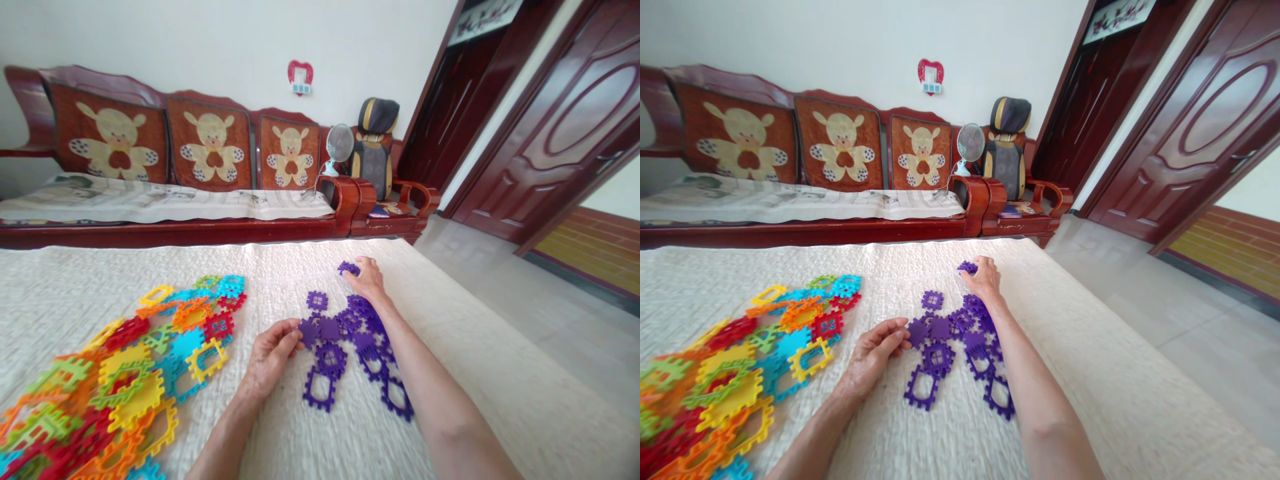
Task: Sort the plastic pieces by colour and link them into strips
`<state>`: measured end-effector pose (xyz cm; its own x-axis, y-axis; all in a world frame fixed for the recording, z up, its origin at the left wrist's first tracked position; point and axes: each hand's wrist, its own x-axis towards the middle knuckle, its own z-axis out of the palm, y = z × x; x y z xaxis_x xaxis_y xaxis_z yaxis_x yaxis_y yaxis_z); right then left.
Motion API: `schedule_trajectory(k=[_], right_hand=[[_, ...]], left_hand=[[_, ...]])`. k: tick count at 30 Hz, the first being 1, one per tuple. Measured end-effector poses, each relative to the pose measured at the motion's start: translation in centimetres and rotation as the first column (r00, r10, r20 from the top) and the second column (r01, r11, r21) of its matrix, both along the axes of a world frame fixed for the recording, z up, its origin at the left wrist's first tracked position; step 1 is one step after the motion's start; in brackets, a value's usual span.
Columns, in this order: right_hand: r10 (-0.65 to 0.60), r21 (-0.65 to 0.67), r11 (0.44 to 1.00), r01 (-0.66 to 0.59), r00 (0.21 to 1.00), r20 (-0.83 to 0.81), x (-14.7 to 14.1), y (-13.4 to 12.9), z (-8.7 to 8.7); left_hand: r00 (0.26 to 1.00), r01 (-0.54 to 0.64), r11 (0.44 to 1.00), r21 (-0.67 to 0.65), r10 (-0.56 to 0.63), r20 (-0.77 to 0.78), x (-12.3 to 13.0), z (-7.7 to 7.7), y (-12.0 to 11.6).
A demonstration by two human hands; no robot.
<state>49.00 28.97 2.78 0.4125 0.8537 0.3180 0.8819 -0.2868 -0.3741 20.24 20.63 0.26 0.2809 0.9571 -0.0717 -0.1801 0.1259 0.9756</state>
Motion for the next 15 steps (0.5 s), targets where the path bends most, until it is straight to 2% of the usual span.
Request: schedule_trajectory(k=[3,5,9,15], right_hand=[[0.204,-0.144,0.971,-0.193,0.977,0.067,-0.3,1.7,0.9],[0.276,-0.27,0.93,-0.249,0.959,0.065,-0.3,2.9,1.3],[0.303,-0.371,0.889,-0.268,0.952,0.037,0.1,3.9,1.3],[0.285,-0.34,0.905,-0.256,0.958,0.037,0.8,3.6,0.4]], left_hand=[[1.0,0.005,1.0,0.005,-0.005,0.001,-0.1,-0.1,0.0],[1.0,-0.002,1.0,-0.003,0.002,-0.001,0.0,-0.1,0.0],[1.0,-0.008,1.0,-0.02,0.008,0.0,0.1,0.2,-0.1],[1.0,-0.004,1.0,-0.026,0.005,0.018,0.0,0.4,-0.1]])
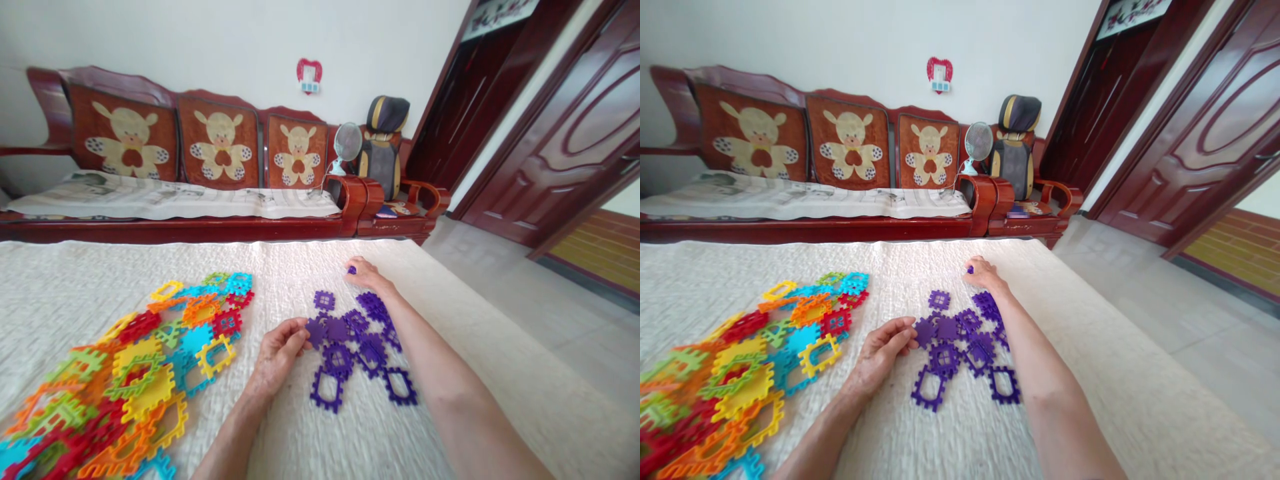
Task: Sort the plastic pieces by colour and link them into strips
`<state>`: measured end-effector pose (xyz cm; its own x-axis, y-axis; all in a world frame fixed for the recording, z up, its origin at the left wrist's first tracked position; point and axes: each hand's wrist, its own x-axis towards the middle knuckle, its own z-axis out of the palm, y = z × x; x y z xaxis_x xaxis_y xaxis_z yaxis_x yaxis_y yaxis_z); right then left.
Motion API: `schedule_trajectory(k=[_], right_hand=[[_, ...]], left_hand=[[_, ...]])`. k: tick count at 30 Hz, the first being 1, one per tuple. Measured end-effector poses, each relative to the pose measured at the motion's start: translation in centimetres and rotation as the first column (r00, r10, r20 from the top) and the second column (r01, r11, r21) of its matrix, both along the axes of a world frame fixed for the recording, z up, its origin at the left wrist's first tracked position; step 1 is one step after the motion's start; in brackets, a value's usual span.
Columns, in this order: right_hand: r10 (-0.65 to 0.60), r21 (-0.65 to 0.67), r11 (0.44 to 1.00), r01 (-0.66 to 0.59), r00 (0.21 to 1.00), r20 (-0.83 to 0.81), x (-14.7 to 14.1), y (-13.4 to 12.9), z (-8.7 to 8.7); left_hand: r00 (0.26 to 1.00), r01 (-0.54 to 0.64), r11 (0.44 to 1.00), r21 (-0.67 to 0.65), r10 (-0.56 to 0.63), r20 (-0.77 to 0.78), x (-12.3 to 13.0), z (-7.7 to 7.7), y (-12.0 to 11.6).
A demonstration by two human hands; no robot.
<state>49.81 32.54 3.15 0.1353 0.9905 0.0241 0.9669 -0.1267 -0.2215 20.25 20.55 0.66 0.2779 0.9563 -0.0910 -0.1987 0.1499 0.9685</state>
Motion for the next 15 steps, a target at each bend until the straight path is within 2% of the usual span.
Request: schedule_trajectory(k=[4,6,9,10,12,15], right_hand=[[-0.013,0.039,0.999,0.013,1.0,-0.006,0.0,-0.3,0.0],[-0.021,0.123,0.992,0.022,1.0,-0.009,0.2,-1.2,0.5],[-0.05,0.257,0.964,0.06,0.998,-0.044,0.9,-3.8,1.5],[-0.069,0.25,0.965,0.084,0.995,-0.066,1.2,-4.9,1.8],[-0.115,0.146,0.981,0.13,0.987,-0.11,1.6,-7.1,2.1],[-0.102,-0.008,0.995,0.102,0.985,-0.139,1.5,-9.5,1.8]], left_hand=[[1.0,-0.001,1.0,-0.001,0.001,-0.006,0.0,0.1,0.0],[1.0,-0.003,1.0,-0.001,0.003,-0.008,0.0,0.2,-0.1],[1.0,-0.004,1.0,0.003,0.004,-0.007,0.0,0.2,-0.1],[1.0,-0.003,1.0,0.005,0.003,-0.007,0.0,0.1,-0.1],[1.0,0.0,1.0,0.007,0.0,-0.01,0.0,0.0,0.0],[1.0,-0.001,1.0,0.01,0.001,-0.017,-0.1,0.0,-0.1]])
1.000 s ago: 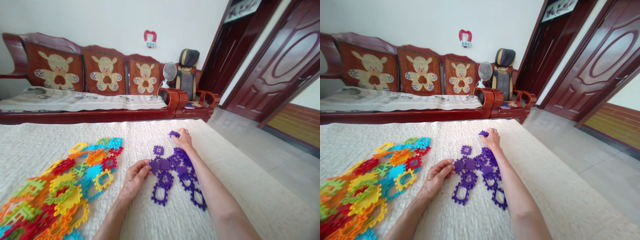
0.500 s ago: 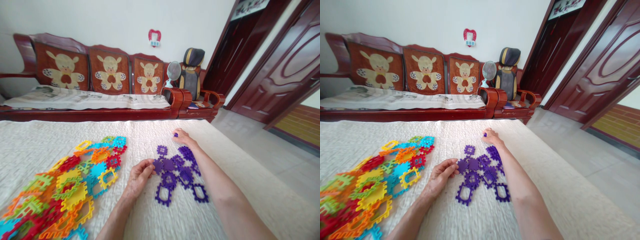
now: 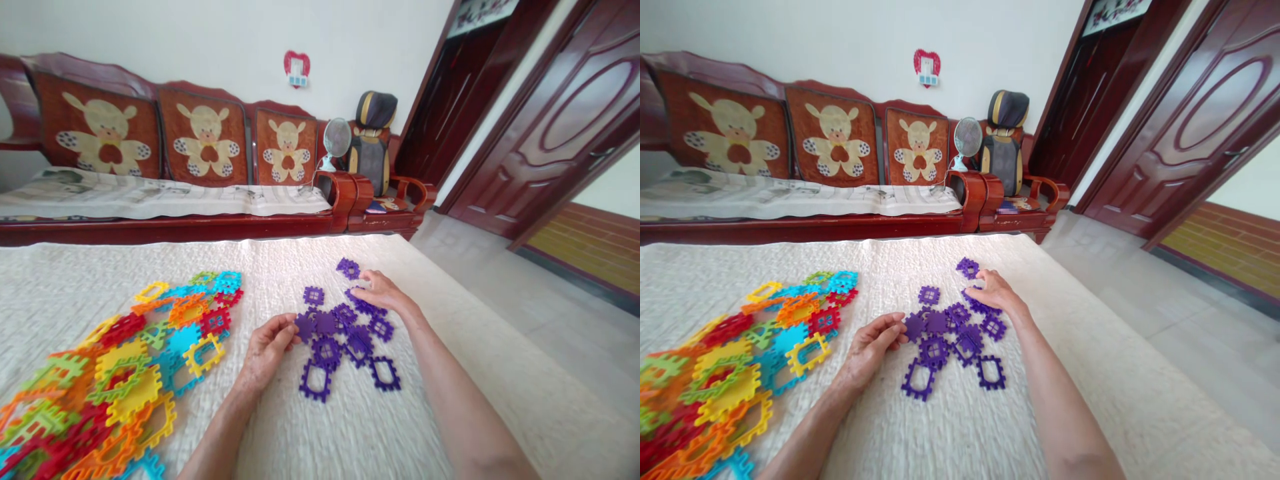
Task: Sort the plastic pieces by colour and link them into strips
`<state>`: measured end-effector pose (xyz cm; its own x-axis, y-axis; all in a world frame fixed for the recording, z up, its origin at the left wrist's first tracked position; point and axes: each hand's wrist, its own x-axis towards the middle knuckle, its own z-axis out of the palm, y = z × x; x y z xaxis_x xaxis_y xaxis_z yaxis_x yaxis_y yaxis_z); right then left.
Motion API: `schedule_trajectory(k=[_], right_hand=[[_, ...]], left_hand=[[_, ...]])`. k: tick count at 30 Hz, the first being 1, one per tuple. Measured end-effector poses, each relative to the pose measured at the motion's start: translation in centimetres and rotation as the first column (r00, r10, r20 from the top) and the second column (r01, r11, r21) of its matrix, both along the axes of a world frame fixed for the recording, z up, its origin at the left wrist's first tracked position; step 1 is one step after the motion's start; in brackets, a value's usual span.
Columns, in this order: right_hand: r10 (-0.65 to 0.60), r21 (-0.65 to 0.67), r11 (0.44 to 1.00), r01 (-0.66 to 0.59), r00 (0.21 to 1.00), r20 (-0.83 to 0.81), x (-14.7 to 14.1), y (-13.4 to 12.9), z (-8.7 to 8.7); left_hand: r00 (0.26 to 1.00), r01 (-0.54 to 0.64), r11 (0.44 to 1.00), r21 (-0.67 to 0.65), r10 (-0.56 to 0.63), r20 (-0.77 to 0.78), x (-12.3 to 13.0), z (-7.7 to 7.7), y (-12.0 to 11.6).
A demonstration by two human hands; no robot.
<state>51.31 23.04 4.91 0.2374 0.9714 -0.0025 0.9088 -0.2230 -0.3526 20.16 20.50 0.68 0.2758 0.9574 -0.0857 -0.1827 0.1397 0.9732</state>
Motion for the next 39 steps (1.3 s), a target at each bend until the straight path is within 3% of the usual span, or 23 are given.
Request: schedule_trajectory(k=[7,13,16,22,31,39], right_hand=[[0.101,-0.082,0.992,-0.097,0.993,0.054,-1.8,-1.4,0.0],[0.314,-0.13,0.93,-0.344,0.926,-0.21,-2.9,-2.2,1.0],[0.353,-0.117,0.911,-0.396,0.894,-0.275,-3.0,-2.4,1.1],[0.421,-0.115,0.891,-0.439,0.894,-0.154,-3.7,-2.8,2.6],[0.541,-0.212,0.834,-0.51,0.832,0.127,-8.2,-4.1,3.4],[0.545,-0.161,0.834,-0.528,0.833,0.091,-8.0,-4.0,3.3]], left_hand=[[1.0,-0.005,1.0,-0.027,0.005,-0.01,0.0,0.6,-0.1],[1.0,-0.008,1.0,-0.015,0.008,-0.016,0.0,0.4,-0.1],[1.0,-0.006,1.0,-0.012,0.005,-0.021,0.0,0.4,-0.2],[1.0,-0.008,1.0,-0.006,0.008,-0.021,0.0,0.4,-0.1],[1.0,0.01,1.0,0.016,-0.01,-0.009,-0.1,-0.2,0.0],[1.0,-0.001,1.0,0.005,0.001,-0.027,0.0,0.2,0.0]])
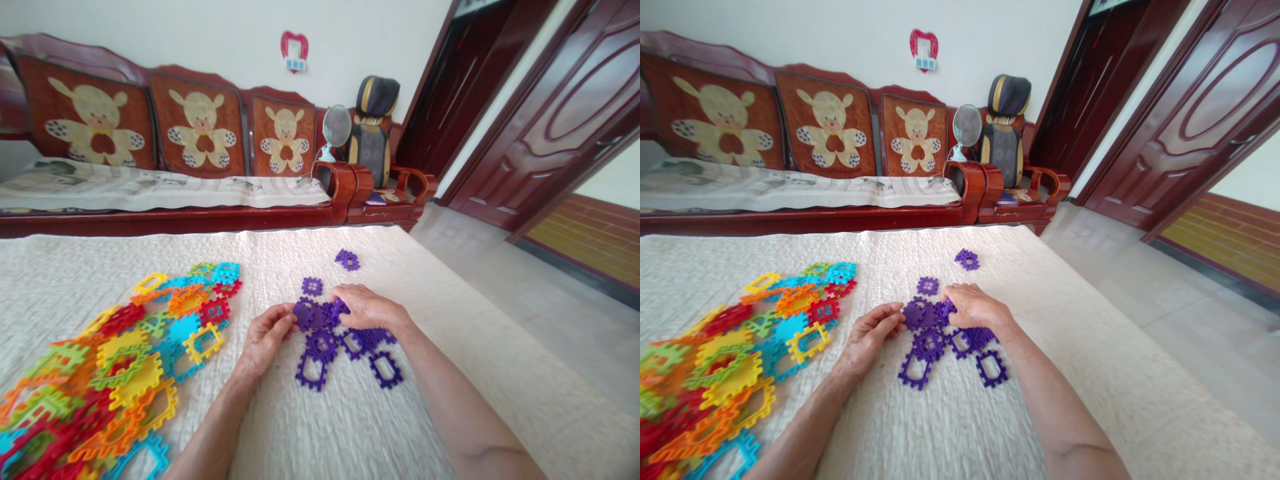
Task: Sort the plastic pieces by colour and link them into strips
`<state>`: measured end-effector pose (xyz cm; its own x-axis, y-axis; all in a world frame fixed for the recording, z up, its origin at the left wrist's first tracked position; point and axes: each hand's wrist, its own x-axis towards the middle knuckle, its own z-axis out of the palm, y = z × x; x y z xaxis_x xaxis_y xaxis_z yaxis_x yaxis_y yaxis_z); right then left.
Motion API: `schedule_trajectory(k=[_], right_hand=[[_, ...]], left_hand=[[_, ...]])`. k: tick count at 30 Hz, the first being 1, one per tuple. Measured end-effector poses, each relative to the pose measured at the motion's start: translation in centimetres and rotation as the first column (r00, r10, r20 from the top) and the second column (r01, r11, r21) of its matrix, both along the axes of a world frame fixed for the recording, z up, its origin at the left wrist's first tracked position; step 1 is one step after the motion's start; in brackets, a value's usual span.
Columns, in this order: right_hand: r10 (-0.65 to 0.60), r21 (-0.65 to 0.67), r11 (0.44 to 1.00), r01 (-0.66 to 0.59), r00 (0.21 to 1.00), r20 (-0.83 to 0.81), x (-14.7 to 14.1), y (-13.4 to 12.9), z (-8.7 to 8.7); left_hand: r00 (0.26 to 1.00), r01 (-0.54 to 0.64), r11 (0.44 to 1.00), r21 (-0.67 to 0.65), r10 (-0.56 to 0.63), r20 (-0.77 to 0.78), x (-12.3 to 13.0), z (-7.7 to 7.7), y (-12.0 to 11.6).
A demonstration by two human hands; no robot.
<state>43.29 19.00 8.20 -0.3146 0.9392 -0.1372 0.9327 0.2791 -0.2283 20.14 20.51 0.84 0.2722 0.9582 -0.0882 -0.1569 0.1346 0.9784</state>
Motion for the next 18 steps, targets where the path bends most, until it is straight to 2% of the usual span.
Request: schedule_trajectory(k=[4,6,7,10,14,18], right_hand=[[0.008,-0.049,0.999,-0.018,0.979,-0.205,1.7,0.6,0.7],[-0.068,-0.046,0.997,0.058,0.961,-0.267,3.5,1.1,1.0],[-0.138,-0.021,0.99,0.137,0.954,-0.266,4.6,1.4,0.9],[-0.353,0.061,0.928,0.367,0.919,-0.175,7.9,2.0,0.1],[-0.47,0.053,0.876,0.48,0.872,-0.134,10.6,2.6,-1.6],[-0.642,0.073,0.758,0.648,0.761,-0.089,11.3,2.9,-2.5]], left_hand=[[1.0,-0.009,1.0,-0.01,0.009,0.007,0.0,-0.1,0.0],[1.0,-0.006,1.0,-0.014,0.007,0.013,-0.1,-0.1,0.0],[1.0,-0.005,1.0,-0.014,0.005,0.014,-0.1,-0.1,0.0],[1.0,0.003,1.0,-0.014,-0.002,0.018,0.0,-0.1,0.0],[1.0,0.008,1.0,-0.02,-0.007,0.022,-0.1,-0.2,0.0],[1.0,0.011,1.0,-0.024,-0.011,0.02,-0.1,-0.3,0.1]])
